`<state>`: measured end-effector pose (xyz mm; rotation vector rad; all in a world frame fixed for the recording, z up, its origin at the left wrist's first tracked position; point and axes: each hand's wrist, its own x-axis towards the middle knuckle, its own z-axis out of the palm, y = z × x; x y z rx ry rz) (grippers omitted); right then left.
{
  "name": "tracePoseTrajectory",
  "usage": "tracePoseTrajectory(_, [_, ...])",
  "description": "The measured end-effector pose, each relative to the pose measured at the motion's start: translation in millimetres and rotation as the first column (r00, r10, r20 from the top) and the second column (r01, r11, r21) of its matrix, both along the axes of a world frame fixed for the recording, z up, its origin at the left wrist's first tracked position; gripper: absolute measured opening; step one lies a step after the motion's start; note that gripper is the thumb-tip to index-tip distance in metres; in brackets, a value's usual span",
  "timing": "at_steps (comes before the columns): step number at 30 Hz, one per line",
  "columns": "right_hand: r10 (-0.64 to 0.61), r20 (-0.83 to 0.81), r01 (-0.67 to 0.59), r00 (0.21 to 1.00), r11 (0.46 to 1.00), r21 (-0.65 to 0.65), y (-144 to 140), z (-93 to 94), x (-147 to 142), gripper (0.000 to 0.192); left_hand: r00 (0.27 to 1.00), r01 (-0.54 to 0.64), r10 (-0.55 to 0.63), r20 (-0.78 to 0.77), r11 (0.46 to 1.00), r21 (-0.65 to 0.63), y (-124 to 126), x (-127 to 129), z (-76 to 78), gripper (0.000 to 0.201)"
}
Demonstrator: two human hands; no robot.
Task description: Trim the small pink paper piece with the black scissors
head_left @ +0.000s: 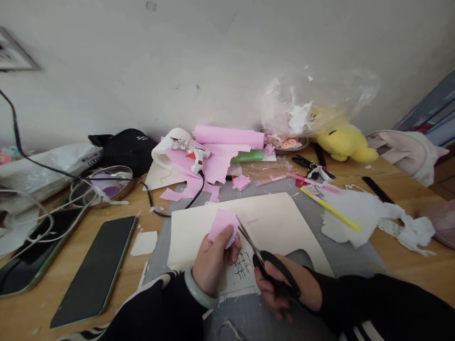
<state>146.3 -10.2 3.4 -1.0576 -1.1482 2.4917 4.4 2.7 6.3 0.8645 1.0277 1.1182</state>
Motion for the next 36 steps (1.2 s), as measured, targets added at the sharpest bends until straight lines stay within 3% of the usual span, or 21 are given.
tracePoseTrajectory(6, [0.053, -0.048, -0.053, 0.997, 0.999, -0.009, 0, -0.9, -3, 0.056, 0.996, 0.077, -0.076, -0.046, 0.997, 0.01, 0, -2, -2.0, 0.034])
tracePoseTrajectory(10, [0.045, 0.062, -0.044, 0.997, 0.999, -0.029, 2, 3.2, -7, 0.059, 0.994, 0.103, -0.102, -0.038, 0.995, 0.014, 0, -2, -3.6, 0.035])
tracePoseTrajectory(21, [-0.016, 0.119, 0.016, 0.993, 1.0, 0.004, 1, 4.9, -5, 0.057, 0.996, 0.066, -0.066, -0.06, 0.998, -0.007, 1, -1, -2.6, 0.035])
tracePoseTrajectory(31, [0.026, 0.055, -0.025, 0.998, 0.999, -0.022, -2, 11.1, -4, 0.058, 1.0, 0.0, 0.0, 0.002, 1.0, 0.02, 0, 1, 0.4, 0.034])
tracePoseTrajectory(36, [0.005, 0.044, -0.004, 0.999, 1.0, -0.015, -2, 7.7, -4, 0.056, 0.997, 0.069, -0.069, -0.03, 0.997, 0.025, 0, -2, -2.1, 0.035])
